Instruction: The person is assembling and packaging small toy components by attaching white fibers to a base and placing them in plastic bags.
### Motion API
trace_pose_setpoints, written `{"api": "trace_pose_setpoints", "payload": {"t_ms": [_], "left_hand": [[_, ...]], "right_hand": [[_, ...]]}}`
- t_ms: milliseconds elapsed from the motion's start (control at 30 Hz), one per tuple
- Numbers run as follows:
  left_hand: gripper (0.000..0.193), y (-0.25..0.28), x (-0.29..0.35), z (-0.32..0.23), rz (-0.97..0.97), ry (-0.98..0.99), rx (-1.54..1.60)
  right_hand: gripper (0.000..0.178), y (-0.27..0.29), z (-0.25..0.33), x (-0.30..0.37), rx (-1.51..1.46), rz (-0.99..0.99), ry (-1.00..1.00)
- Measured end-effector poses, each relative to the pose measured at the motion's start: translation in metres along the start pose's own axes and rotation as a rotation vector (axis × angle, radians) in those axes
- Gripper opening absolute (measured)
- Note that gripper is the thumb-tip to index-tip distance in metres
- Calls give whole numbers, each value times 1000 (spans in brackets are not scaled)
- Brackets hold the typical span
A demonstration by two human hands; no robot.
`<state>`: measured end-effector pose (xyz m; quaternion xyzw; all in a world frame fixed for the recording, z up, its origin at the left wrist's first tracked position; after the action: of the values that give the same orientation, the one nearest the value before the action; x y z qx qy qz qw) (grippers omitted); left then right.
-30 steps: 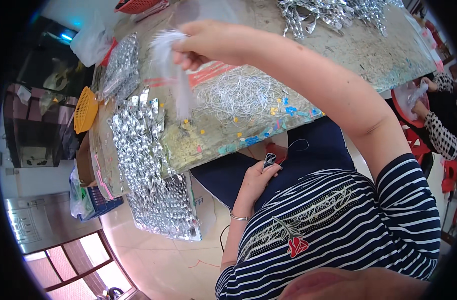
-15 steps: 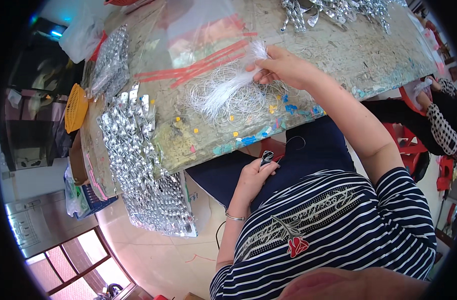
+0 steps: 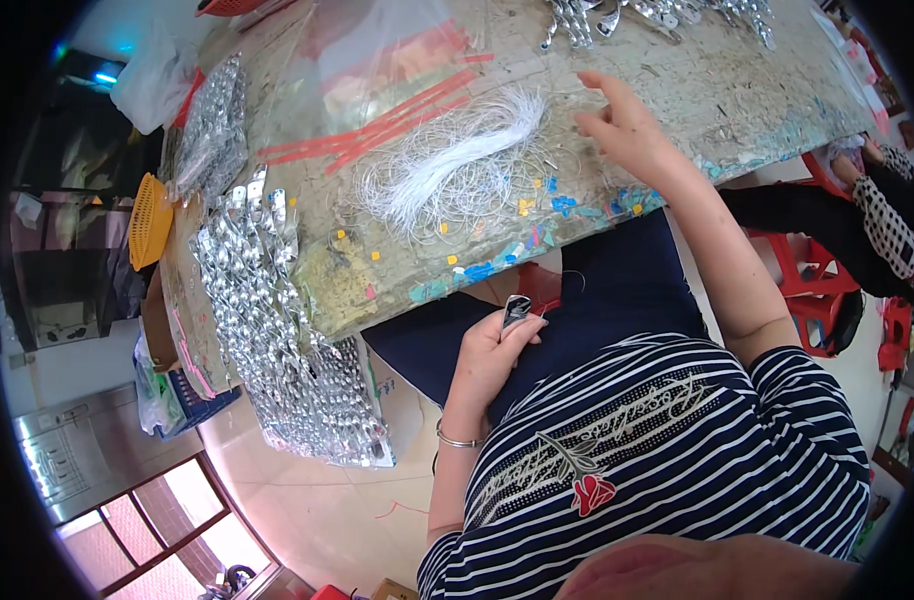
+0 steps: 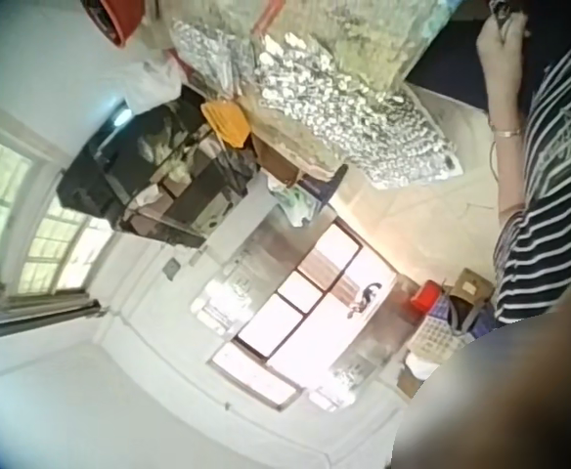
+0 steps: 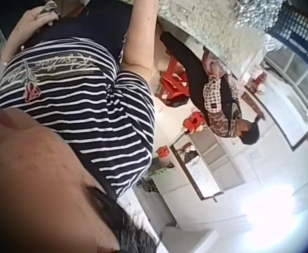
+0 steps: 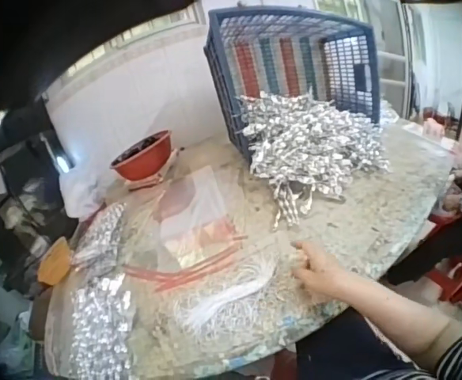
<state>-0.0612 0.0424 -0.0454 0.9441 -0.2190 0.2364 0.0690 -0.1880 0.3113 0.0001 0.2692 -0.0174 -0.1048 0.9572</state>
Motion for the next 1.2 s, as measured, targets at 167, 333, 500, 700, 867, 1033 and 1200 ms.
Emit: {"api": "trace_pose_setpoints", "payload": {"t_ms": [167,333,500,700,867,1033,1200], "left_hand": [[17,2,7,-28,-49,-47,26],[14,0,2,-43,-89,-151,75],[15,3,6,-43,-138,-160,133],[14,5,6,-39,-145,-125,253],[16,6,7,-37,-118,-122,287],[16,10,9,-34,-146,-119,279],[22,14,8,-27,-150,-137,316]], "right_hand": [[34,-28,46,77,-229,529,-23],[37,-66,45,127,-441,865,-174],[32,-69,39,135,-429,910,-230],[20,-65,38,132,-287,811,-80],[16,-65,38,128,-354,761,-71],[16,-56,42,120,-355,617,86],[18,-46,45,115,-509,620,-166]]}}
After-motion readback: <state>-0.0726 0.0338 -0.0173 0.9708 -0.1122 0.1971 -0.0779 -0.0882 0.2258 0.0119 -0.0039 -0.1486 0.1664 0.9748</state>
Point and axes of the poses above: each hand's wrist, its own x-axis away from the middle knuckle, its own y-axis out of the back of the hand, z = x × y, the point moved 5 cm from there along -x, towards the middle knuckle, and after that the axes turned 3 degrees about -y, right-handed, at the moved point
